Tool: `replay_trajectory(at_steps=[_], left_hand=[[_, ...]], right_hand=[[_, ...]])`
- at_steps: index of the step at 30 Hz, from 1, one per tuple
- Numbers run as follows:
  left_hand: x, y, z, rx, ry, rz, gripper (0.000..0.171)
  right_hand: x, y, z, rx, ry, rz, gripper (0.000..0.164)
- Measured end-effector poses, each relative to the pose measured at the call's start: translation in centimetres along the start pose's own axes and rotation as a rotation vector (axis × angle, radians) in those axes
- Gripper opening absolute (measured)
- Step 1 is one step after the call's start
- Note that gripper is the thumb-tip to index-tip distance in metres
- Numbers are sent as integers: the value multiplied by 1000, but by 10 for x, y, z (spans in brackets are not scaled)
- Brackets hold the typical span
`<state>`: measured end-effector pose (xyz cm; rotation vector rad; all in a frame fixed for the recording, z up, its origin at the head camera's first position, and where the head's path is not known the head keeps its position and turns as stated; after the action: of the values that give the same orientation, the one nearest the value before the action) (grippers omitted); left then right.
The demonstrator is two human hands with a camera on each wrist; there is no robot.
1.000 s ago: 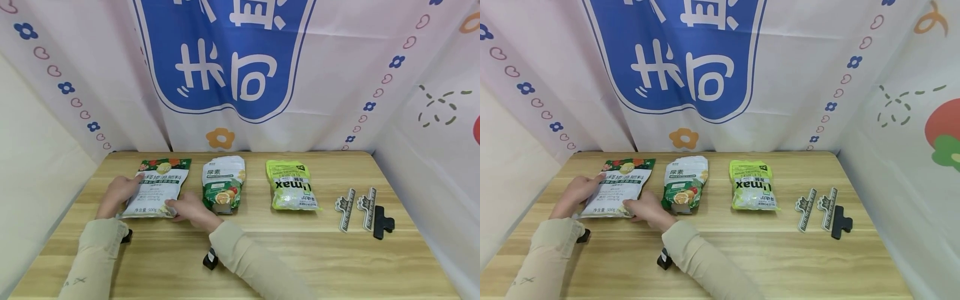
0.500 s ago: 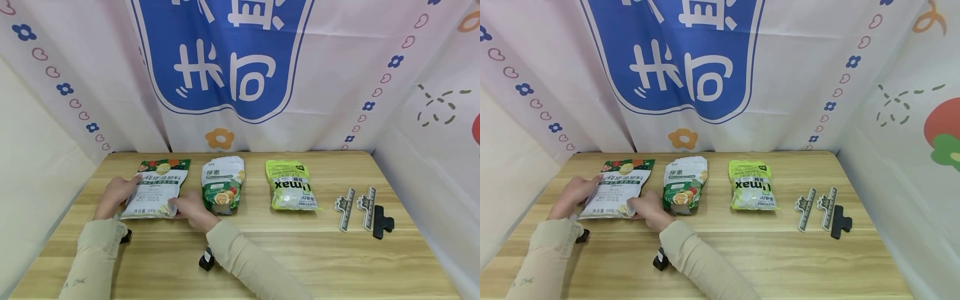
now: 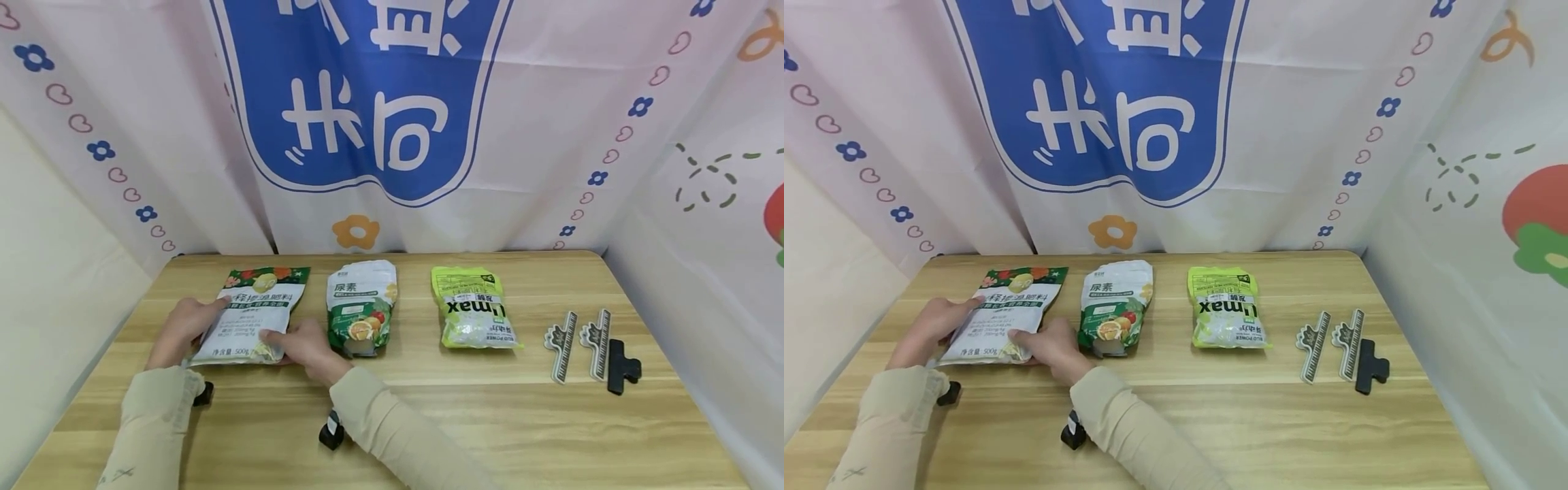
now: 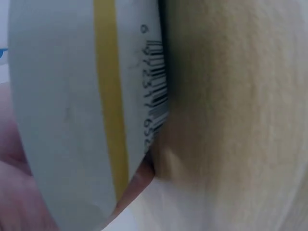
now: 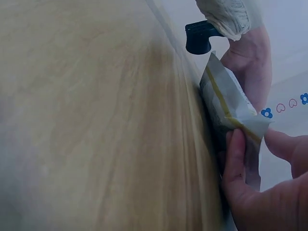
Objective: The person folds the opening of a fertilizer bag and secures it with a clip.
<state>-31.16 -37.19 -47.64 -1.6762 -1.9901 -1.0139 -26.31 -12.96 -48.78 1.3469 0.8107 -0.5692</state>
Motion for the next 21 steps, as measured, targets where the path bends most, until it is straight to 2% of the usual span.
replay_trajectory(at_steps=[4,9,13,21], left_hand=[[3,0,5,-31,106,15,59],[6,2,9,-77,161,29,53],[6,3,10,-91,149,37,54],[5,6,1,-72,26,73,65]], right_hand=[[0,-2,-2,35,8,-9,17],[0,-1,-3,59,27,-29,17],[2,-1,-2,75,33,-26,18],[3,0,3,96,62,-15,20]])
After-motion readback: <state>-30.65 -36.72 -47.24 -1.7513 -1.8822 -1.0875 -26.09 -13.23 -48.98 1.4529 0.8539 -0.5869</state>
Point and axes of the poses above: each hand's wrist, its own y-axis away from the middle knuckle, its own z-axis out of the palm, x = y × z, the point moved 9 cm from there along -y, towards the middle knuckle, and after that the axes turned 15 degrees about z, right-handed, at the moved point
